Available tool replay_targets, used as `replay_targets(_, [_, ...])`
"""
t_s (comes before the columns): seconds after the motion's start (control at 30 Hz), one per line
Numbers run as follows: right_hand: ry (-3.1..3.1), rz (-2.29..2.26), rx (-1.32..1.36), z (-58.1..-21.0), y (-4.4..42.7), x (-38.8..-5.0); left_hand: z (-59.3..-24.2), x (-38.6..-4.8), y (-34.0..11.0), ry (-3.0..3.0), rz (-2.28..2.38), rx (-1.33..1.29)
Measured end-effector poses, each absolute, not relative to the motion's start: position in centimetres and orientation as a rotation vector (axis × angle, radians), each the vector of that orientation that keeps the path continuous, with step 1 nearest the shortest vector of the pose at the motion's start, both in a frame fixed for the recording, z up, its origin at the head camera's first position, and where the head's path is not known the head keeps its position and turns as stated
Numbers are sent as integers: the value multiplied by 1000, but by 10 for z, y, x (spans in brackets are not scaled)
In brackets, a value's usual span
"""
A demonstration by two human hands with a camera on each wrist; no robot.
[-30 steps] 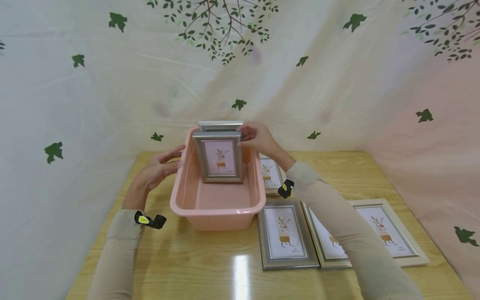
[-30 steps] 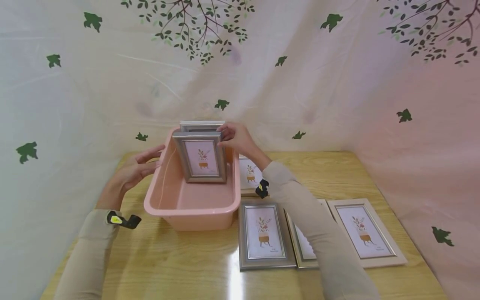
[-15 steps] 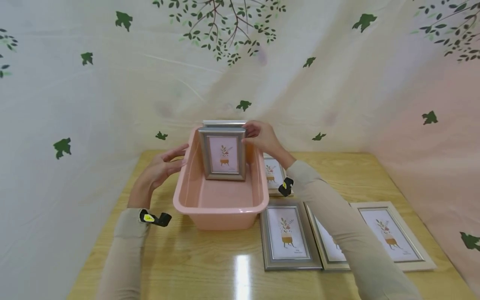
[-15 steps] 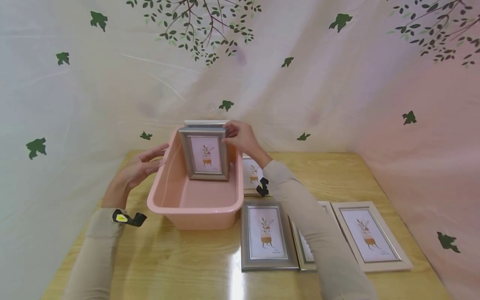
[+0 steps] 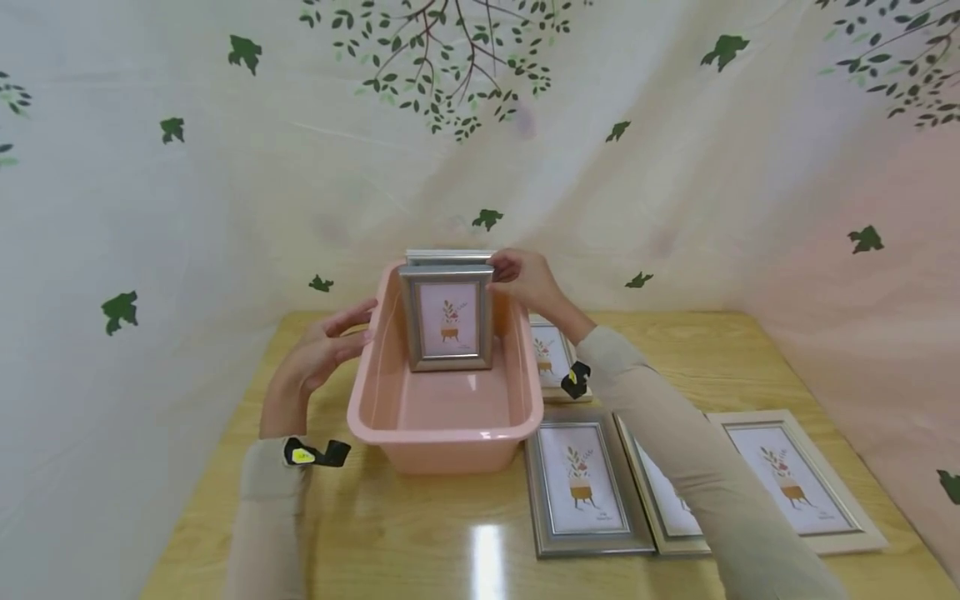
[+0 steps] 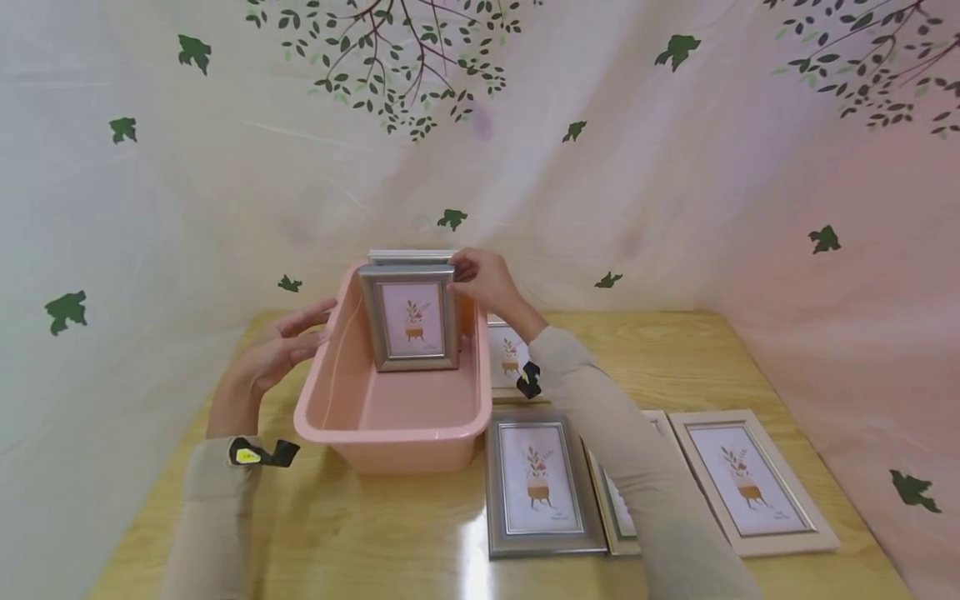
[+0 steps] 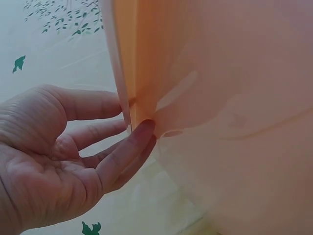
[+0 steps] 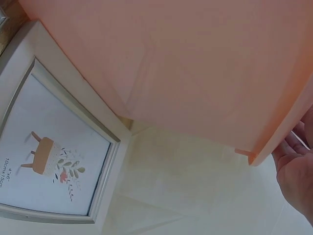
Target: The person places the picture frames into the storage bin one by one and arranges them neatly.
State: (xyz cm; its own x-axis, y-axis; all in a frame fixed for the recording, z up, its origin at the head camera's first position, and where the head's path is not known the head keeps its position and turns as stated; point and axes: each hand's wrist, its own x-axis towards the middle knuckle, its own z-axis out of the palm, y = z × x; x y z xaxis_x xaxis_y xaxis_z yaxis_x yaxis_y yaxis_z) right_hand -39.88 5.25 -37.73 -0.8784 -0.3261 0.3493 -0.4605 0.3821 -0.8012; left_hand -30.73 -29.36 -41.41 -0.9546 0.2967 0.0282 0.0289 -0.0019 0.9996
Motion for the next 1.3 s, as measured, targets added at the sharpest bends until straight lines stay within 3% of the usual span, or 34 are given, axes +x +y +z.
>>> replay_targets(0.9, [-2463,1469,643,-377,57,-380,-416,-276,-276,2058,2146,301])
replay_targets(1.3, [-2410,1375,570,-387,110,-385,-417,-272,-274,2052,2148,296])
